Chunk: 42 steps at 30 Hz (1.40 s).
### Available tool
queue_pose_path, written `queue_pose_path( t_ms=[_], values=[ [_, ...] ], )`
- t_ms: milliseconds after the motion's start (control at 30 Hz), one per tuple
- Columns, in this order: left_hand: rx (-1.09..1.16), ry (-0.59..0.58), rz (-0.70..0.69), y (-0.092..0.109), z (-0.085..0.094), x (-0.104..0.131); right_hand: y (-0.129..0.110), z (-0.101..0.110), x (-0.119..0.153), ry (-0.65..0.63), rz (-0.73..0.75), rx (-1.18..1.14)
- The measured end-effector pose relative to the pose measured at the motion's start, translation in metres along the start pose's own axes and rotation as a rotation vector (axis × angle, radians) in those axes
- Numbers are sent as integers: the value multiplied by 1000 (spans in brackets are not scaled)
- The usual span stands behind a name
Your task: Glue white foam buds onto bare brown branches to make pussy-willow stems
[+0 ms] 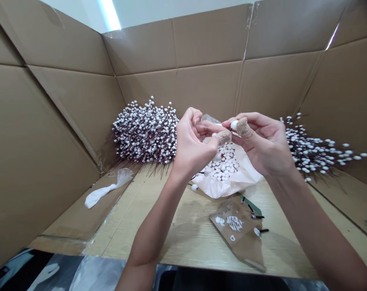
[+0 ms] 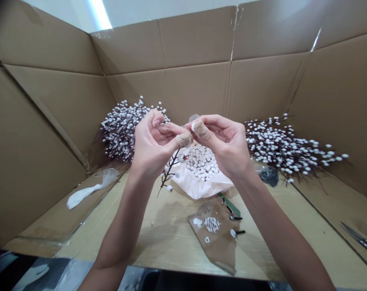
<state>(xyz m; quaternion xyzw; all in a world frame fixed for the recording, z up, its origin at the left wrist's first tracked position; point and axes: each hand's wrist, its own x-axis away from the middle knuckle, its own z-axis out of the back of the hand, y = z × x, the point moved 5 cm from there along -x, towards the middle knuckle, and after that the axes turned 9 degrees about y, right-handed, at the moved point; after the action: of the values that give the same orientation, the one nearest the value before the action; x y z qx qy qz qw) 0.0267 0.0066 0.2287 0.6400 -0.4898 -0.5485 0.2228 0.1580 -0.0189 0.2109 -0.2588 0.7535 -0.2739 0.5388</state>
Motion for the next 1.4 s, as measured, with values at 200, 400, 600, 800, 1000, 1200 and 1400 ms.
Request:
queue_pose_path(
  t_ms=[200, 400, 600, 800, 1000, 1200, 1400],
  values=[
    [16, 19, 14, 0, 0, 0, 3, 0, -1, -6, 0, -17],
    [35, 14, 13, -4, 1, -3, 6, 1, -2, 7, -7, 10],
    [12, -29, -1, -3, 1, -4, 4, 0, -1, -11, -48, -54],
    [52, -88, -26, -2, 2, -8, -7, 10, -8, -101, -122, -88],
    [186, 44, -81, 2, 24, -20, 27, 10, 17, -371, -350, 240],
    [418, 222, 8, -2, 55, -41, 87, -38, 89, -760, -475, 429],
    [571, 348, 104, -13, 81, -61, 94, -64, 103, -717, -601, 224]
  ],
)
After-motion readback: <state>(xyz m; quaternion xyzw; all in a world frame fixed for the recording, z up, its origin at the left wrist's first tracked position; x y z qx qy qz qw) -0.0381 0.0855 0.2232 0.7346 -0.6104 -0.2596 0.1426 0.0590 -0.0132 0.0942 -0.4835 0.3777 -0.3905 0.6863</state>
